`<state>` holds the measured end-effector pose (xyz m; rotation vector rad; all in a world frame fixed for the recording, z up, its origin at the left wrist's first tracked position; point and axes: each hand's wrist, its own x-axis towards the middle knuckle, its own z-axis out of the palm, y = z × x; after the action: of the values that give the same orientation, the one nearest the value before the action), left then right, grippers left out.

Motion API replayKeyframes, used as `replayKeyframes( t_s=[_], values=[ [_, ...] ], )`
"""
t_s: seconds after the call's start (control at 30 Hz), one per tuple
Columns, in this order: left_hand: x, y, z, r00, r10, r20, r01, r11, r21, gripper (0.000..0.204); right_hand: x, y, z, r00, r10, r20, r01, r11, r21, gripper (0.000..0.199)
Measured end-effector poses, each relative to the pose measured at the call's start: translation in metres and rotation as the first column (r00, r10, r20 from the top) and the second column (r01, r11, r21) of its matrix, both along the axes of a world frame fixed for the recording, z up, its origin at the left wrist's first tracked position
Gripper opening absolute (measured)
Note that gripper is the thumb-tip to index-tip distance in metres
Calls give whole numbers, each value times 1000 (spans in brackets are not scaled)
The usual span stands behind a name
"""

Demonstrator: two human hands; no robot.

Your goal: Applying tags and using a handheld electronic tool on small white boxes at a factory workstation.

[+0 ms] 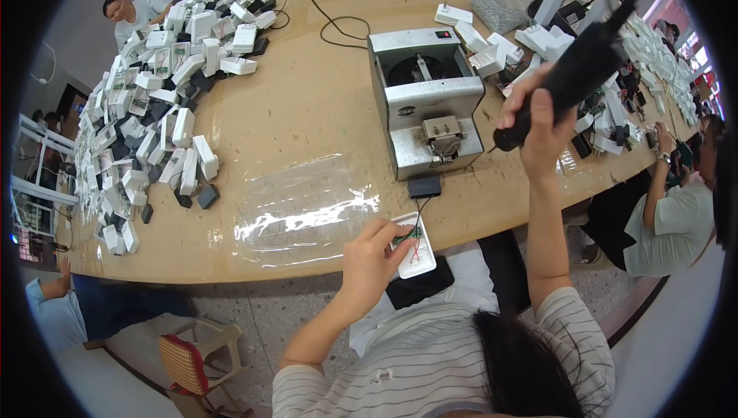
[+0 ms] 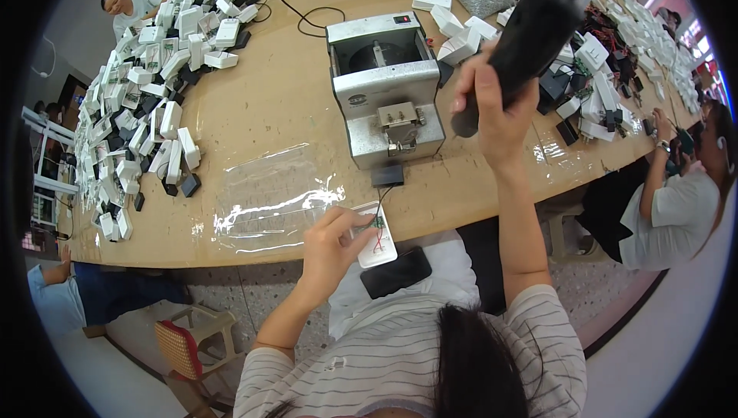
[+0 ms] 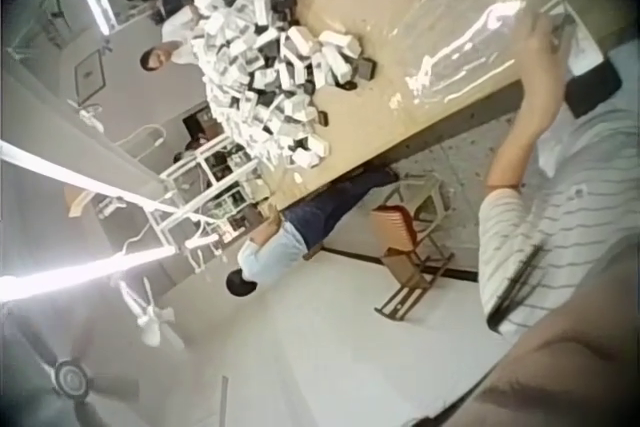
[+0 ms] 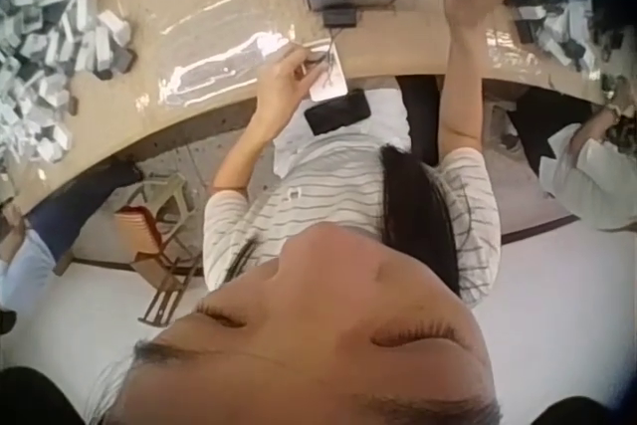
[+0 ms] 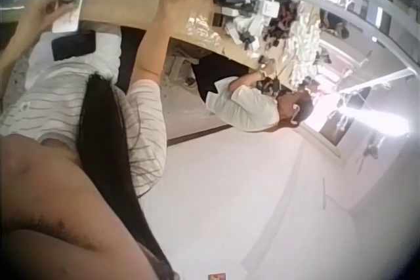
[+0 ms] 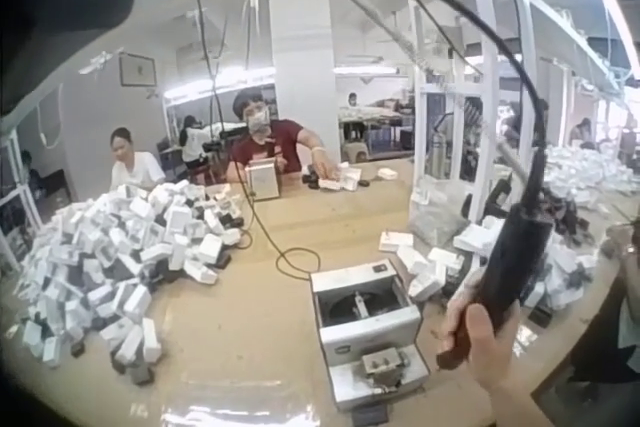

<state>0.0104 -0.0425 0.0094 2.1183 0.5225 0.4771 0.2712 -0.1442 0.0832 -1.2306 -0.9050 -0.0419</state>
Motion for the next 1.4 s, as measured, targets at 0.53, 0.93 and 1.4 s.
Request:
replayKeyframes(
  t_s=[0.53,0.93,1.4],
  values=[
    [-2,1,0,1000,10,-1,-10,1000,-22,21,-32,53,16,852,429,-302,-365,898,247,97],
    [-2,1,2,1000,13,-7,-13,999,-35,22,-50,52,12,934,319,-163,-316,948,42,101],
    [-4,0,-2,1000,9,-5,-9,1000,5,17,-60,46,-3,938,268,-220,-269,963,24,98]
  ],
)
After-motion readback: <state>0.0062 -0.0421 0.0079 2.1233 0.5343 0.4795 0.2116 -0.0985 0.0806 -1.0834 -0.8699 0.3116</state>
